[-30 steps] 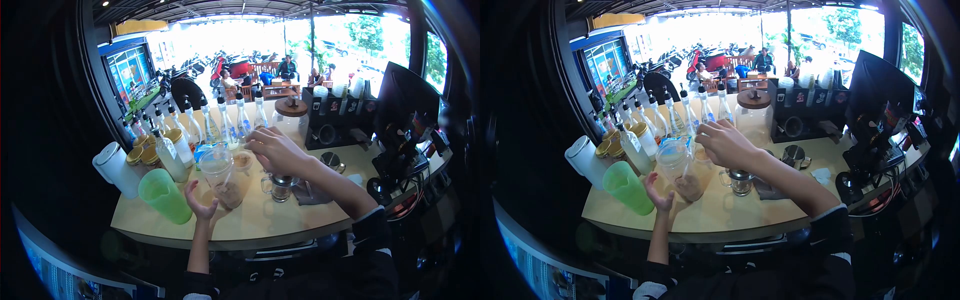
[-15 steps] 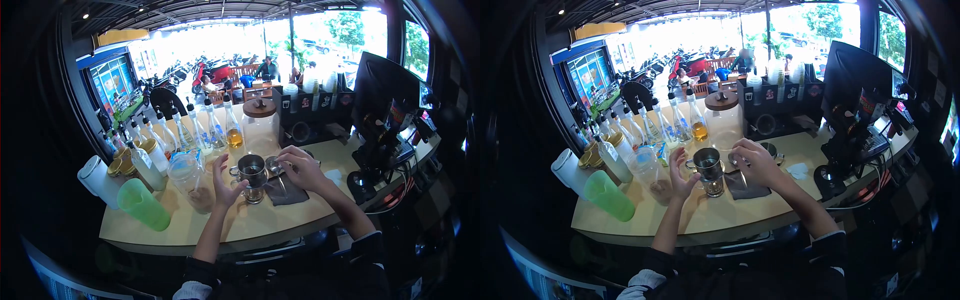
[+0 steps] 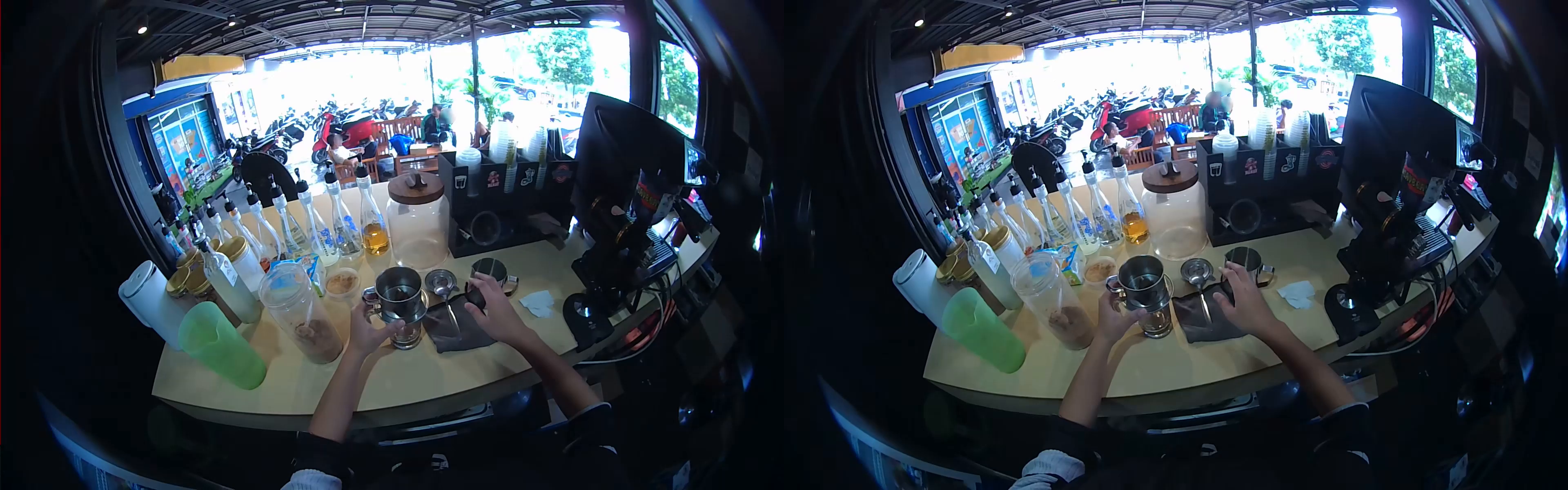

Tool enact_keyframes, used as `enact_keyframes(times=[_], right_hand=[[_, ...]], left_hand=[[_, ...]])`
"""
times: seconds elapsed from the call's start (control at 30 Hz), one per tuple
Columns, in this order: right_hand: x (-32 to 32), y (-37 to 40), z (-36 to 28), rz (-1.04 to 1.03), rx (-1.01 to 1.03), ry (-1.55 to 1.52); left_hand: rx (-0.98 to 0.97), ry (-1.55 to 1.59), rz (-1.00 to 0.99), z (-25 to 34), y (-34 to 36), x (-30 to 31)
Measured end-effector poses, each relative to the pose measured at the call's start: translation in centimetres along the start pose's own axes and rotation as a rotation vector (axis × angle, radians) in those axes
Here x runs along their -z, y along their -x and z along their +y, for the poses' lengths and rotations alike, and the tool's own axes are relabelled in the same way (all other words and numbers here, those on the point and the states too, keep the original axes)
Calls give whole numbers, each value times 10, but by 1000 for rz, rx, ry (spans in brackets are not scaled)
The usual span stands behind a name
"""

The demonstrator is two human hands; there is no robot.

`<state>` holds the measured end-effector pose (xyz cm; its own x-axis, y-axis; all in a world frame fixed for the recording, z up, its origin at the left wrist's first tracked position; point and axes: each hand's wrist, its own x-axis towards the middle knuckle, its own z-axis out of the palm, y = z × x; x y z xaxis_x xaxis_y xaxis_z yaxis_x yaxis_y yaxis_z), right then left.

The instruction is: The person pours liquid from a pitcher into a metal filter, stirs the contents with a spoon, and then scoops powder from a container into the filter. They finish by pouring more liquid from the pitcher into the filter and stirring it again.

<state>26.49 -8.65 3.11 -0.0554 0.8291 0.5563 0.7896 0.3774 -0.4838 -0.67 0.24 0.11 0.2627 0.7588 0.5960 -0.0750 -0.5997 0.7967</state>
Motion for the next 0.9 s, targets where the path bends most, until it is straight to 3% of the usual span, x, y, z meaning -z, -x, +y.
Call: enact_keyframes(times=[0.23, 0.3, 0.37, 0.43, 0.57, 0.67, 0.73, 0.9], right_hand=[[-29, -12, 7, -16, 15, -26], [-37, -14, 9, -84, -122, -125], [-48, -14, 14, -27, -105, -131], [-47, -16, 10, -168, -315, -306], [-55, -21, 20, -203, -330, -373], [-66, -23, 24, -158, -305, -361], [-73, -26, 27, -22, -208, -315], [-74, -25, 27, 28, -173, -266]], left_hand=[[-38, -16, -17, -2, -1, -1], [-93, -21, -2, -3, -1, -2], [-105, -19, 3, -4, -1, -2], [-92, -14, 4, -5, -1, -2], [-81, -38, -8, 0, -2, -1], [-79, -27, -13, -3, -1, -1], [-70, -23, -17, -3, -2, -1], [-31, -16, -31, 0, -1, -1]])
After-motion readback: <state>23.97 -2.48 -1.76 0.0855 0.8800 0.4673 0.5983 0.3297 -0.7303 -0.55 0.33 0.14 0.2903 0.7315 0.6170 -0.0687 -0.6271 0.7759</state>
